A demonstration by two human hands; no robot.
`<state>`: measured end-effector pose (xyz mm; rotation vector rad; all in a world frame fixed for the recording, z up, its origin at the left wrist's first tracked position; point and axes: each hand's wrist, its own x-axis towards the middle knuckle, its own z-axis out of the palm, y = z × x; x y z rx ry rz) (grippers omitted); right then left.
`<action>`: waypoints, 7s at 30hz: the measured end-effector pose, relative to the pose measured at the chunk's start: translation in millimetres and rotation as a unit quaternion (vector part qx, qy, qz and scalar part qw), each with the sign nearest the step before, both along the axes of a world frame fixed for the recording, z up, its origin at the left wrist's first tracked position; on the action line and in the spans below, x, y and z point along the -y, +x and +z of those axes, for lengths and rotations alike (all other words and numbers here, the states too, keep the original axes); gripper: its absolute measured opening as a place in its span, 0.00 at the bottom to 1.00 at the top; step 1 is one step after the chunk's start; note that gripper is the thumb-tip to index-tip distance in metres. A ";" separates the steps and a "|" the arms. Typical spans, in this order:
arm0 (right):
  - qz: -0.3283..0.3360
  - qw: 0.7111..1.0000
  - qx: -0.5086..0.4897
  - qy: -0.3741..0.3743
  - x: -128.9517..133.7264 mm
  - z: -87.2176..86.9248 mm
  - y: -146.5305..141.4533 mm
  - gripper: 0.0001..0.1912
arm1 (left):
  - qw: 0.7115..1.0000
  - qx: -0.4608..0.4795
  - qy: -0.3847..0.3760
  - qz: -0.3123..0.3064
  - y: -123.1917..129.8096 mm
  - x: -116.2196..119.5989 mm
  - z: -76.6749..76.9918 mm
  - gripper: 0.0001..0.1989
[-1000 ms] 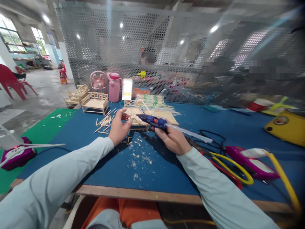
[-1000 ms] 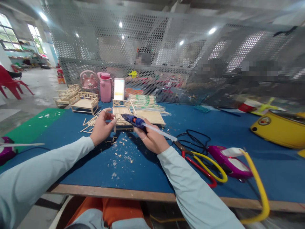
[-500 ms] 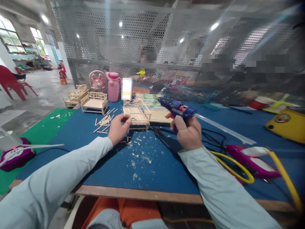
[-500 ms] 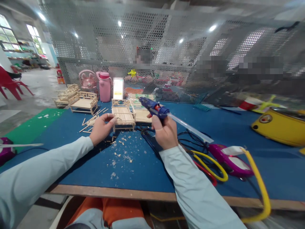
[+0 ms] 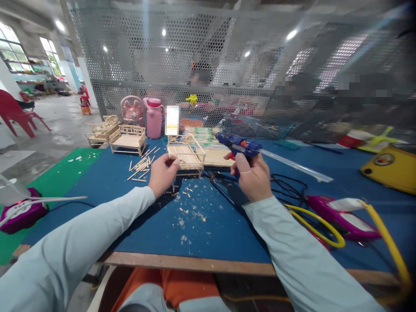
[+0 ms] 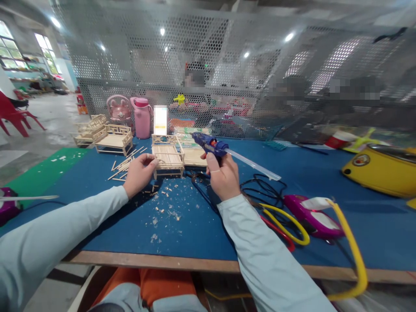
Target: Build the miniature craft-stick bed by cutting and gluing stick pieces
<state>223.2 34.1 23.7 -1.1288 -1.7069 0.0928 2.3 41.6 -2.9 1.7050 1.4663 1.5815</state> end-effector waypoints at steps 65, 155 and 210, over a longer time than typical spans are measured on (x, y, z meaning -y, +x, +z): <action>0.039 0.976 0.208 -0.047 -31.3 10.7 -78.8 0.14 | 1.000 -0.003 0.008 -0.015 -1.6 0.3 -3.3 0.04; 0.453 0.802 -0.072 -0.383 6.7 20.1 -48.0 0.14 | 0.945 -0.167 0.210 -0.187 -25.4 29.0 27.9 0.07; 0.052 0.982 0.167 0.072 -19.1 -6.7 -65.9 0.07 | 0.987 0.075 0.036 -0.134 -15.4 -3.1 -8.4 0.29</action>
